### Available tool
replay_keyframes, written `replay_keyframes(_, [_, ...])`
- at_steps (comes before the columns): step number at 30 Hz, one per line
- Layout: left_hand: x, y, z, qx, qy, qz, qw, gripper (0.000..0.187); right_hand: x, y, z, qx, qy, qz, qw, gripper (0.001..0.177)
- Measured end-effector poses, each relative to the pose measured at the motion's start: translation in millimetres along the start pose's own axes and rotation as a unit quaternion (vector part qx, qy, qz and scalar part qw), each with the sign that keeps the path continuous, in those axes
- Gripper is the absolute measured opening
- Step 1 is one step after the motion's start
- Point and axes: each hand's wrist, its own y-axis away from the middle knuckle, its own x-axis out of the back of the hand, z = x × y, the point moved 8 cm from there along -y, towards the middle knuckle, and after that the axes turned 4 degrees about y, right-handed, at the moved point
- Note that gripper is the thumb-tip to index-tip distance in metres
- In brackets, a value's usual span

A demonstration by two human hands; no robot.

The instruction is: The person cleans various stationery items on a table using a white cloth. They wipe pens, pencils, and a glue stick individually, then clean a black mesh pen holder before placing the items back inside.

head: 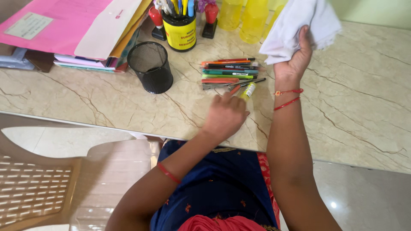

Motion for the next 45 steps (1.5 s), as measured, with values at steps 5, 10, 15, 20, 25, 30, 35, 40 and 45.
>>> replay_keyframes(5, [-37, -31, 23, -0.059, -0.105, -0.043, 0.992, 0.010, 22, 2, 10, -0.011, -0.024, 0.030, 0.999, 0.045])
replay_keyframes(10, [-23, -64, -22, -0.081, 0.074, 0.077, 0.991, 0.008, 5, 4, 5, 0.052, 0.118, -0.005, 0.992, 0.048])
replay_keyframes(15, [-51, -65, -156, 0.224, 0.459, 0.224, 0.830, 0.016, -37, 22, 69, -0.095, 0.359, -0.105, 0.923, 0.036])
replay_keyframes(20, [-79, -35, -215, 0.308, 0.638, 0.298, 0.640, 0.018, -114, 69, 104, -0.008, 0.526, -0.249, 0.813, 0.049])
replay_keyframes(25, [-99, -28, -208, 0.310, 0.665, 0.249, 0.632, 0.019, -132, 81, 99, 0.047, 0.417, -0.160, 0.894, 0.030])
replay_keyframes(30, [-89, -29, -215, 0.308, 0.676, 0.255, 0.619, 0.019, -157, 89, 88, 0.045, 0.570, -0.242, 0.784, 0.033])
replay_keyframes(35, [-79, -40, -209, 0.311, 0.661, 0.231, 0.643, 0.022, -188, 100, 74, 0.028, 0.770, -0.358, 0.528, 0.029])
replay_keyframes(40, [-106, -33, -201, 0.374, 0.604, 0.152, 0.687, 0.026, -215, 92, 0, 0.256, 0.706, -0.283, 0.597, 0.051])
replay_keyframes(45, [-119, -29, -180, 0.231, 0.605, 0.127, 0.752, 0.032, -199, 116, 40, 0.271, 0.727, -0.372, 0.510, 0.061])
